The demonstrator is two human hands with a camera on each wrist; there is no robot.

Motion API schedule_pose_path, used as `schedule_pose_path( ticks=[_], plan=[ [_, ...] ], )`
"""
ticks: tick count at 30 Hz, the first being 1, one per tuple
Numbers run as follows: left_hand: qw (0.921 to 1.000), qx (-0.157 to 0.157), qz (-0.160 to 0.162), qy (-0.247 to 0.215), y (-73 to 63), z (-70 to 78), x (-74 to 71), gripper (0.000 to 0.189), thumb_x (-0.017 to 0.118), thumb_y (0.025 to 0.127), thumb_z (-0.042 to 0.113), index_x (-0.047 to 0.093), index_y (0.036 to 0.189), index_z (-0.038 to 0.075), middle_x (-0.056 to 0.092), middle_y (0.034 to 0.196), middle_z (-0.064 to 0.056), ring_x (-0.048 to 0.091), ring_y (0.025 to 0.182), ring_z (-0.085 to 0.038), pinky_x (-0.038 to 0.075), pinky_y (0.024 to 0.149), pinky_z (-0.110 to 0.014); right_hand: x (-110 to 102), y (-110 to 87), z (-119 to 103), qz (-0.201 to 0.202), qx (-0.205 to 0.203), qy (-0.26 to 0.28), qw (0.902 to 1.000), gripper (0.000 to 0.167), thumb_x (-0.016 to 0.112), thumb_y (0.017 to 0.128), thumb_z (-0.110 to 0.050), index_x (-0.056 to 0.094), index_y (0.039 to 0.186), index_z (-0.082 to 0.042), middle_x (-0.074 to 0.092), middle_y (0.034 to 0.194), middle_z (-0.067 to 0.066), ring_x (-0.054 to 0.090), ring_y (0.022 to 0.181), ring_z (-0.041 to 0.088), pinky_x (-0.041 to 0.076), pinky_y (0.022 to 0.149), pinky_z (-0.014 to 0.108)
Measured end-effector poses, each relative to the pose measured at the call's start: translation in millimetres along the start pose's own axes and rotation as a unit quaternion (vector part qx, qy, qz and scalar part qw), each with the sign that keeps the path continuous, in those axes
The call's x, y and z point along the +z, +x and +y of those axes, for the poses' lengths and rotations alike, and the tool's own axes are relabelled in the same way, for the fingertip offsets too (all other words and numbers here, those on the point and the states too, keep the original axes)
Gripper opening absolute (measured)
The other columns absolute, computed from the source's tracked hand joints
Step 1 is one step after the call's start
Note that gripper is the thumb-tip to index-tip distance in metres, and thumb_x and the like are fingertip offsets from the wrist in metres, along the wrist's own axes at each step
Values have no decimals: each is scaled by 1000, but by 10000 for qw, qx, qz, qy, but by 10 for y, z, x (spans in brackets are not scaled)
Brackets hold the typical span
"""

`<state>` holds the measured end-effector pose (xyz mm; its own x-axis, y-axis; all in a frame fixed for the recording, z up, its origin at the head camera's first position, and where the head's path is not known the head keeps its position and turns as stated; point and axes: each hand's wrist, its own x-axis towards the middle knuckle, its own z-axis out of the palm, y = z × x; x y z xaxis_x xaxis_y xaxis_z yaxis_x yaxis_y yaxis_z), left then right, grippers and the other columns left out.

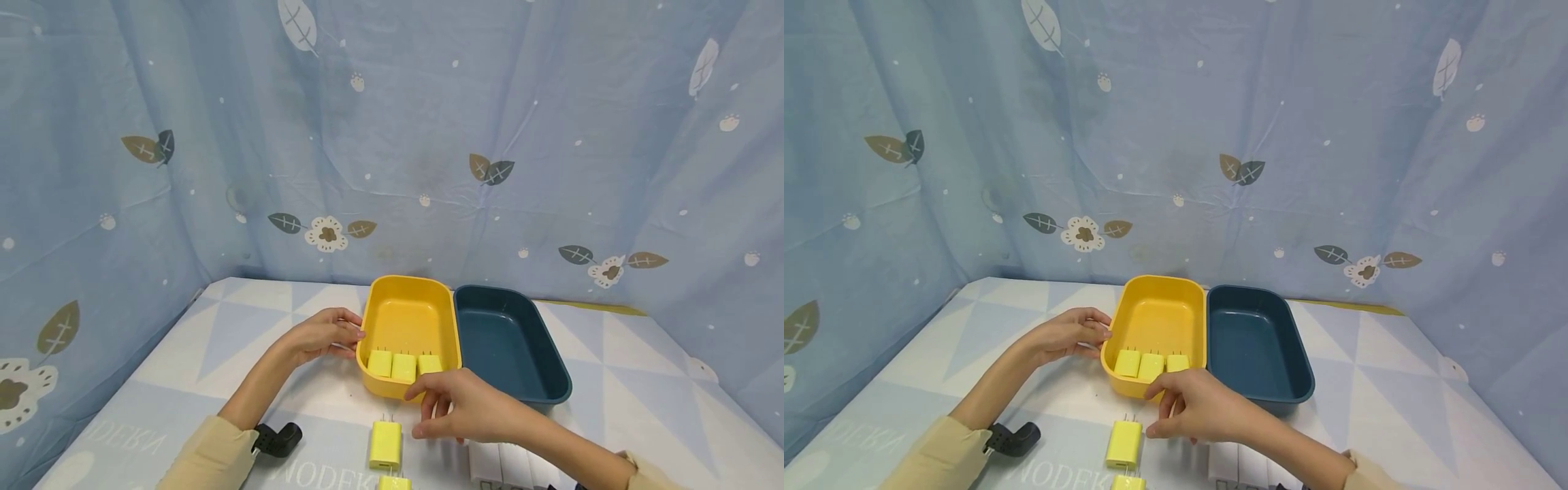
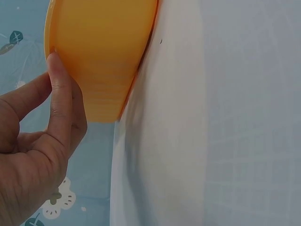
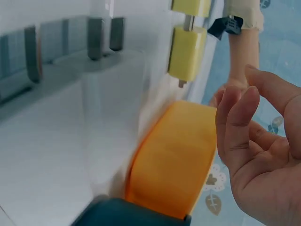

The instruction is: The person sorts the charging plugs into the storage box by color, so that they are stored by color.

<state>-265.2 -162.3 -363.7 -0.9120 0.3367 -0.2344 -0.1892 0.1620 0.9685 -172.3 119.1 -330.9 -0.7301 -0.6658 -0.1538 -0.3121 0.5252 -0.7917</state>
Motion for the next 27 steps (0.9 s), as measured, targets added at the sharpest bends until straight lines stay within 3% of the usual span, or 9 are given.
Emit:
schedule_pose_path(
  ticks=[8,18,27],
  plan=[
    [10000,2,-35,-51,-11,7,6,35,64,96,4,47,124,-8,65,101,-18,67,75,-21,60,72,-31,99,7,16,-275,-26,108,9996,36,82,83,-19,68,115,-11,65,80,-4,58,66,12,48,49,22],
    [10000,-10,4,-4,6,6,7,34,65,95,6,49,123,-6,66,102,-19,67,77,-22,60,74,-33,218,60,129,-483,-440,286,9975,38,81,83,-15,66,117,-9,65,78,-6,59,59,8,49,44,22],
    [10000,2,-7,7,-1,6,-2,34,65,95,5,49,123,-6,66,99,-16,67,75,-22,60,73,-32,266,124,149,-478,-563,-168,9971,47,83,82,-21,63,123,-11,64,80,-11,60,67,5,53,62,21]
  ],
)
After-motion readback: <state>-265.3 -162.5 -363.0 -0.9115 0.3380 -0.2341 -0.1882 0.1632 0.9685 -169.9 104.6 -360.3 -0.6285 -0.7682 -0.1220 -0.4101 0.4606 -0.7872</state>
